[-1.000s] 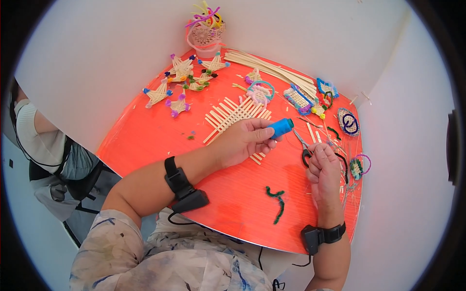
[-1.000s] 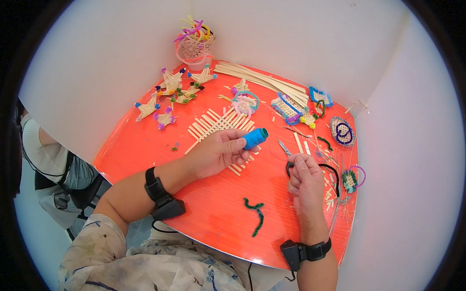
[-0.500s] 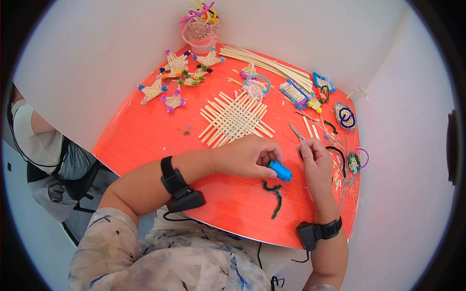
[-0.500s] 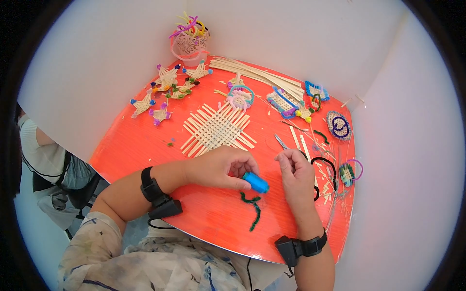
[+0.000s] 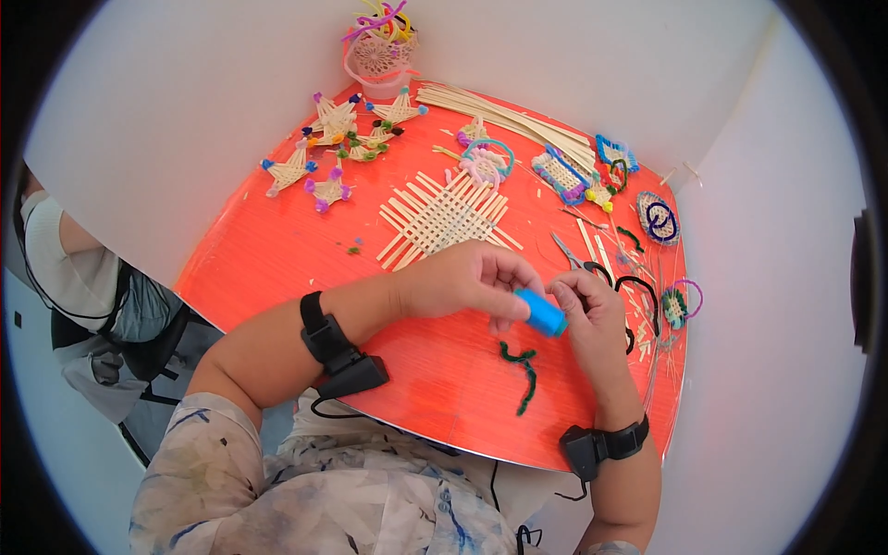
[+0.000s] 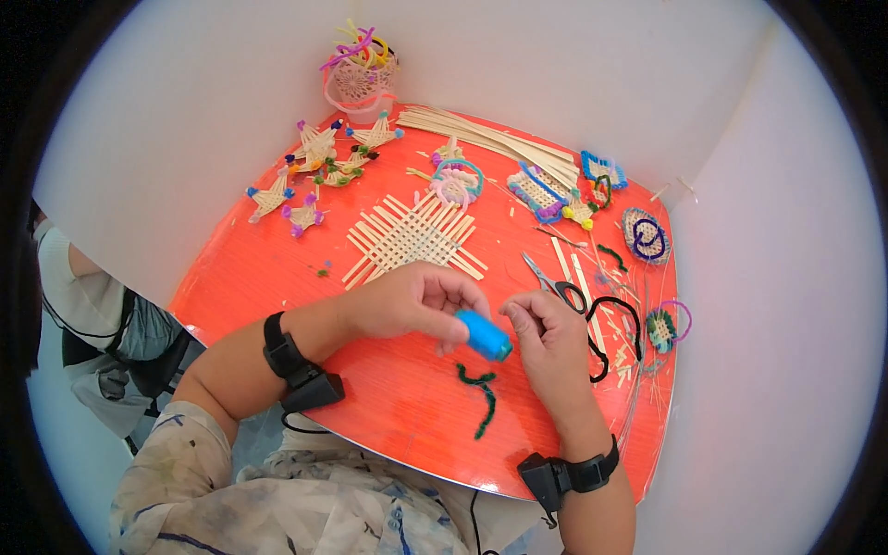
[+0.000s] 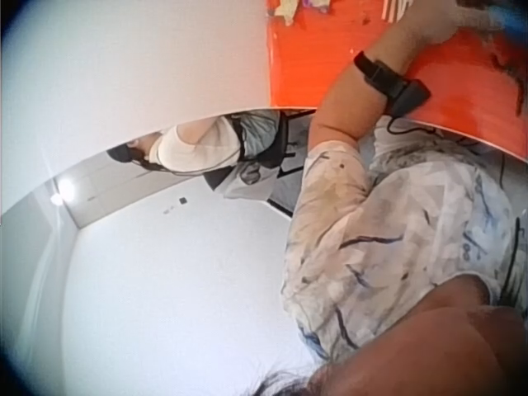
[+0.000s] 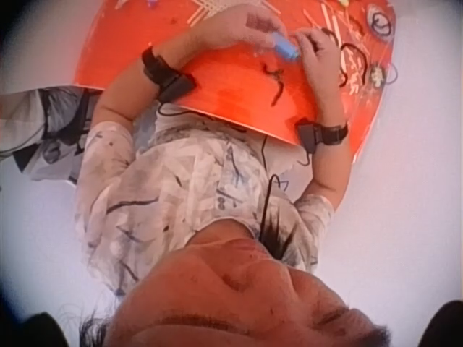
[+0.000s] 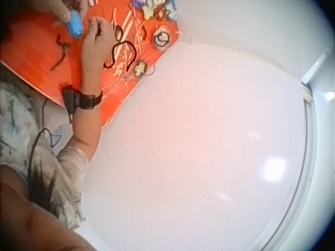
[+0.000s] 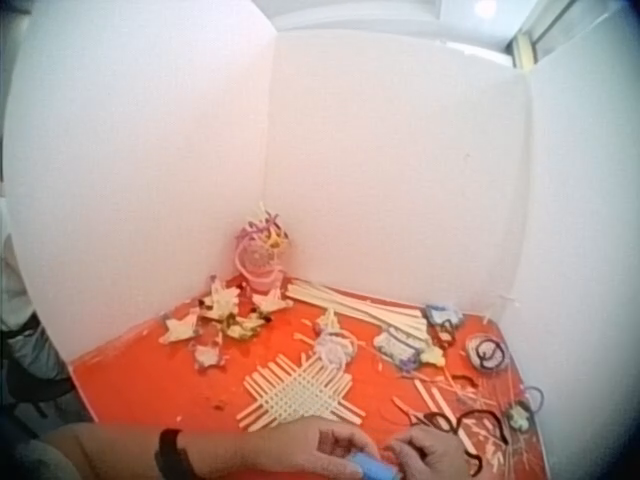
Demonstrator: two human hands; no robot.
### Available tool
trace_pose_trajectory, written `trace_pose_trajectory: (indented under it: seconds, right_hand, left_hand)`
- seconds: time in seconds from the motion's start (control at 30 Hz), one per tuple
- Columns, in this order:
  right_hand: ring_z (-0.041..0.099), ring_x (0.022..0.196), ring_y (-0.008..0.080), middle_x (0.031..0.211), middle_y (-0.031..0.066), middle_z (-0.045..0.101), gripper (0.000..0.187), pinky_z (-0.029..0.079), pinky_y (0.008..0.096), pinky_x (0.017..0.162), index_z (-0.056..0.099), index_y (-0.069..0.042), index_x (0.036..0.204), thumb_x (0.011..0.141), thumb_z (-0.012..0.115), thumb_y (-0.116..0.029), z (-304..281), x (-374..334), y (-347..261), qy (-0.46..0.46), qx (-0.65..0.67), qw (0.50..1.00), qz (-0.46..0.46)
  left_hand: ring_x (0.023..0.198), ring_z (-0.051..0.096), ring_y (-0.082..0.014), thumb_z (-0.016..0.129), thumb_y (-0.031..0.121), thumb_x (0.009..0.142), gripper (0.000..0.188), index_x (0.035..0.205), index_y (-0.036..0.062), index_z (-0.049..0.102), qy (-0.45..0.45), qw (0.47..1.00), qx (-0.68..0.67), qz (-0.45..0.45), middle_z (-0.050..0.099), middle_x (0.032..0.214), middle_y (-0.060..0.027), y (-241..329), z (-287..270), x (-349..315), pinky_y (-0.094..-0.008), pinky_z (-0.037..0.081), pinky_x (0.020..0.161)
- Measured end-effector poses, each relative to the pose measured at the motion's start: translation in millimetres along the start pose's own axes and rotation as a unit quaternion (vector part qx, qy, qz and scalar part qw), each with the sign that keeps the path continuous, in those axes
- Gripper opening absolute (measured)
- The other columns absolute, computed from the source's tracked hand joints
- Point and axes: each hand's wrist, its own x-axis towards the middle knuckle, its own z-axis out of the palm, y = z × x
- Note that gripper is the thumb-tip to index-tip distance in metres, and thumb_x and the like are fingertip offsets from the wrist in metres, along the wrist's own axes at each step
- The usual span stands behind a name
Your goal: Weave wooden sticks and thread together to create decorative stars.
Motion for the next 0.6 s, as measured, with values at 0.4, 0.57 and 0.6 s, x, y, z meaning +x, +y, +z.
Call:
trace_pose_trajectory:
  seconds: [0.4, 0.57, 0.6]
  right_hand:
    - [0.055, 0.065, 0.0133, 0.077, 0.0073, 0.06, 0.008, 0.043, 0.0252, 0.059, 0.063, 0.001, 0.09, 0.089, 0.058, -0.005, 1.3, -2.7, -5.3, -0.057, 0.021, 0.997, -0.047]
    - [0.05, 0.061, 0.0107, 0.072, 0.0051, 0.056, 0.007, 0.04, 0.0253, 0.056, 0.063, 0.0, 0.09, 0.089, 0.059, -0.004, 0.3, -0.2, -0.6, 0.016, -0.03, 0.999, -0.041]
    - [0.05, 0.061, 0.0107, 0.072, 0.0051, 0.056, 0.007, 0.04, 0.0253, 0.056, 0.063, 0.0, 0.09, 0.089, 0.059, -0.004, -0.3, -0.4, -3.1, 0.016, -0.03, 0.999, -0.041]
  left_hand:
    - [0.066, 0.059, -0.0075, 0.071, 0.011, 0.082, 0.022, 0.099, 0.0022, 0.06, 0.076, 0.989, -0.127, 0.003, 0.063, 0.08, -0.0035, 4.5, -2.4, 0.6, -0.0225, 0.048, 0.057]
    - [0.066, 0.059, -0.0074, 0.071, 0.013, 0.083, 0.02, 0.098, 0.0032, 0.06, -0.011, 0.961, 0.278, 0.014, 0.064, 0.08, -0.0034, -0.3, 2.1, -3.5, -0.0218, 0.047, 0.056]
    - [0.066, 0.059, -0.0074, 0.071, 0.013, 0.083, 0.02, 0.098, 0.0032, 0.06, -0.011, 0.961, 0.277, 0.015, 0.064, 0.08, -0.0034, -3.0, 0.8, -1.9, -0.0218, 0.047, 0.056]
